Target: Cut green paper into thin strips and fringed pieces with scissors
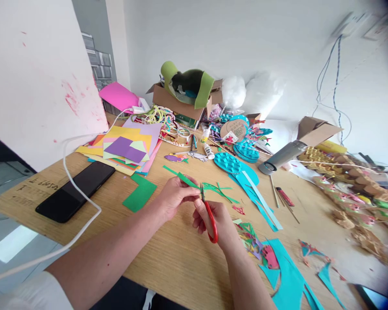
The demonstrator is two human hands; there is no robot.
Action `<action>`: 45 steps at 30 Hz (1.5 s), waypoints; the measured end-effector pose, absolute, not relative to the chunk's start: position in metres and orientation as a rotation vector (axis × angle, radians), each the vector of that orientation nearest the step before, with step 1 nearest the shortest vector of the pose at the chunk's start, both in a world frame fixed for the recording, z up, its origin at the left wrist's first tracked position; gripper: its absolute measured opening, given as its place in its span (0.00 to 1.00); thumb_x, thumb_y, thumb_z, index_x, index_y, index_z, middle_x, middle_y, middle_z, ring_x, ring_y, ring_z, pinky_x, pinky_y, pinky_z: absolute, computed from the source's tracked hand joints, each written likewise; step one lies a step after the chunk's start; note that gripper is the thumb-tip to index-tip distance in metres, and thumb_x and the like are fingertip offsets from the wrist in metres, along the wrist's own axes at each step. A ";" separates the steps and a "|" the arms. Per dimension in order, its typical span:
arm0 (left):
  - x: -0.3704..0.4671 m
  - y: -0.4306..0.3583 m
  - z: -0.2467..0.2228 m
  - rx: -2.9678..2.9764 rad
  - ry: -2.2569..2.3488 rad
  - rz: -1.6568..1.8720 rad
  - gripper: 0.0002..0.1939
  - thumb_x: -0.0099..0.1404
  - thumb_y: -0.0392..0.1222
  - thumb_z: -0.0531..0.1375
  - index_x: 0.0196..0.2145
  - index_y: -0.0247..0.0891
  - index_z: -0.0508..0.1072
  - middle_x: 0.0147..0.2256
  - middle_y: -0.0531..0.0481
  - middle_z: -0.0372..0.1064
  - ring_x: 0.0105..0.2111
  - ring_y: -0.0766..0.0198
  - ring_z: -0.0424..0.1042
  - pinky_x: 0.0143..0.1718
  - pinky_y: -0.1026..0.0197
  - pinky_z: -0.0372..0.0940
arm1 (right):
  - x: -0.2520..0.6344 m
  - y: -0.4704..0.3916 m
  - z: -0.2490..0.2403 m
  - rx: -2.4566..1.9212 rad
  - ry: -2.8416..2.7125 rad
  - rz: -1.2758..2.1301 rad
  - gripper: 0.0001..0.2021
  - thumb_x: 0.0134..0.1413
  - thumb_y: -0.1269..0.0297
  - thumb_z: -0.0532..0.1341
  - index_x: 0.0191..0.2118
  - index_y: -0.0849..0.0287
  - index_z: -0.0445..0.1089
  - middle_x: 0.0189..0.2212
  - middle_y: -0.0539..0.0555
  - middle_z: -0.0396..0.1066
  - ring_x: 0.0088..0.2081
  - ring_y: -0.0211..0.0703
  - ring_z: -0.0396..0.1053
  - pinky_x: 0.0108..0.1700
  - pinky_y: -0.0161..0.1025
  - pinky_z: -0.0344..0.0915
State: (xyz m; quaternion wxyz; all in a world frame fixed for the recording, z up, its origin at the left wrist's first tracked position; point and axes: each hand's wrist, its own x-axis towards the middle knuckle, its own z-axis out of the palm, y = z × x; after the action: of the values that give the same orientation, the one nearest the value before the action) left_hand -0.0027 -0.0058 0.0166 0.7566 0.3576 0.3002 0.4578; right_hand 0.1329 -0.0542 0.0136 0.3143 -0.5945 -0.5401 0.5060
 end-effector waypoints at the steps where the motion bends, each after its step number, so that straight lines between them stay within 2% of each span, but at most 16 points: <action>1: -0.003 -0.006 0.016 0.778 0.661 1.002 0.09 0.45 0.34 0.66 0.26 0.33 0.69 0.21 0.54 0.66 0.22 0.70 0.67 0.27 0.66 0.62 | 0.133 -0.054 0.014 -1.578 -1.422 1.335 0.26 0.48 0.40 0.60 0.20 0.62 0.65 0.13 0.51 0.68 0.13 0.34 0.63 0.15 0.28 0.57; 11: -0.001 -0.005 0.016 0.736 0.738 1.027 0.13 0.43 0.33 0.67 0.29 0.33 0.70 0.23 0.53 0.69 0.23 0.69 0.69 0.27 0.66 0.63 | 0.134 -0.055 0.015 -1.574 -1.443 1.334 0.26 0.48 0.39 0.60 0.20 0.61 0.65 0.14 0.51 0.68 0.13 0.34 0.64 0.16 0.29 0.58; 34: -0.002 -0.005 0.017 0.754 0.733 1.001 0.14 0.42 0.32 0.66 0.30 0.33 0.70 0.22 0.53 0.69 0.23 0.68 0.70 0.26 0.66 0.64 | 0.137 -0.055 0.014 -1.525 -1.559 1.255 0.27 0.50 0.39 0.58 0.20 0.61 0.65 0.16 0.53 0.69 0.16 0.36 0.66 0.19 0.31 0.59; 45: -0.003 -0.003 0.016 0.758 0.730 0.989 0.14 0.43 0.32 0.65 0.31 0.33 0.70 0.23 0.53 0.69 0.24 0.68 0.70 0.28 0.65 0.64 | 0.133 -0.056 0.021 -1.607 -1.469 1.295 0.26 0.47 0.39 0.60 0.20 0.61 0.65 0.14 0.51 0.68 0.13 0.34 0.63 0.16 0.29 0.56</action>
State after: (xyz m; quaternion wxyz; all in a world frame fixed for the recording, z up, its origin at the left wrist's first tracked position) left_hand -0.0030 -0.0033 0.0161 0.7505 0.3468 0.3339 0.4527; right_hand 0.1333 -0.0562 0.0207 0.2993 -0.6053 -0.5533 0.4879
